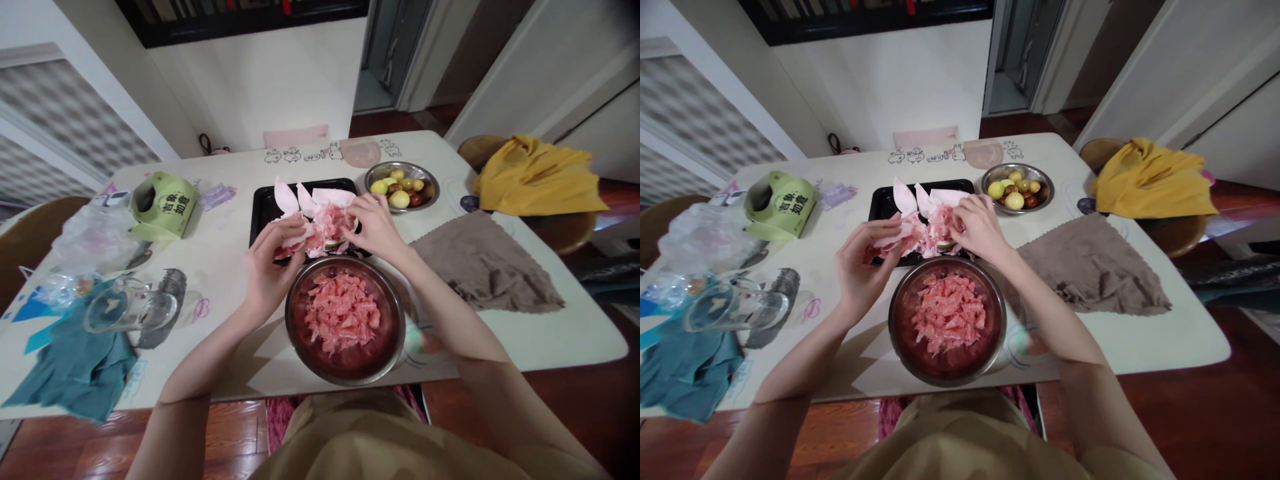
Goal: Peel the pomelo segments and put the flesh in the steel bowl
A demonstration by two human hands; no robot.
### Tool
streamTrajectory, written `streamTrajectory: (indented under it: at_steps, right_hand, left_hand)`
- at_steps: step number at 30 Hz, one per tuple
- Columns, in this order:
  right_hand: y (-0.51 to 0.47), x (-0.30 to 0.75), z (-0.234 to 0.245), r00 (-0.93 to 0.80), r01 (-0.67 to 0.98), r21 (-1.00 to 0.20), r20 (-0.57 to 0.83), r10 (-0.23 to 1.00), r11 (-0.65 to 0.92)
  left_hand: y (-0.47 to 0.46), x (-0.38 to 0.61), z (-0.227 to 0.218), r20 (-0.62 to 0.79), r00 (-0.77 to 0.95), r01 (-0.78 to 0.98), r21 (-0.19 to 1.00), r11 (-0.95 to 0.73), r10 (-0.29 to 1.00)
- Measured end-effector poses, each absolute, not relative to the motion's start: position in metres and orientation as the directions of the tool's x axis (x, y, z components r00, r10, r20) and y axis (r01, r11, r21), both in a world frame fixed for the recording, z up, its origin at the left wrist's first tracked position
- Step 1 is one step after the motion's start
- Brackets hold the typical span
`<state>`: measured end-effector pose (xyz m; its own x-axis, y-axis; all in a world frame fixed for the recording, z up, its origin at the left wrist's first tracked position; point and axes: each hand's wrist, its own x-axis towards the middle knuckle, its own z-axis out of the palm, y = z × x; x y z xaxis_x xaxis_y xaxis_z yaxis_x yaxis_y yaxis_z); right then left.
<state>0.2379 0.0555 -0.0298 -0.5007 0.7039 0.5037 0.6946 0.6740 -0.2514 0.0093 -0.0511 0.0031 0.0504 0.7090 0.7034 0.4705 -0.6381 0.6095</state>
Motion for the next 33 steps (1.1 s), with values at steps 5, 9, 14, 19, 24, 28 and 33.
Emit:
streamTrajectory:
  at_steps: [5,9,14,19,24,28,33]
  right_hand:
    - [0.049,0.245,-0.025,-0.64,0.714,-0.036,0.37,0.673,0.699]
    - [0.047,0.25,-0.023,-0.649,0.732,0.034,0.337,0.682,0.68]
    - [0.053,0.251,-0.022,-0.579,0.751,-0.093,0.385,0.719,0.654]
    - [0.051,0.251,-0.024,-0.629,0.735,-0.056,0.315,0.71,0.676]
    - [0.051,0.254,-0.025,-0.64,0.738,-0.021,0.296,0.709,0.674]
    - [0.056,0.257,-0.024,-0.57,0.705,-0.233,0.376,0.73,0.67]
    - [0.052,0.257,-0.014,-0.515,0.526,-0.535,0.419,0.748,0.661]
  left_hand:
    - [-0.051,0.009,0.002,0.702,0.06,0.484,0.601,-0.636,0.709]
    - [-0.05,0.01,0.001,0.693,0.05,0.49,0.61,-0.622,0.719]
    - [-0.05,0.011,-0.001,0.698,0.047,0.48,0.611,-0.629,0.715]
    - [-0.051,0.011,0.0,0.693,0.054,0.473,0.616,-0.63,0.719]
    - [-0.052,0.011,0.0,0.69,0.051,0.473,0.62,-0.626,0.722]
    - [-0.052,0.012,0.0,0.692,0.045,0.492,0.612,-0.619,0.72]
    - [-0.051,0.012,-0.001,0.683,0.033,0.485,0.627,-0.61,0.729]
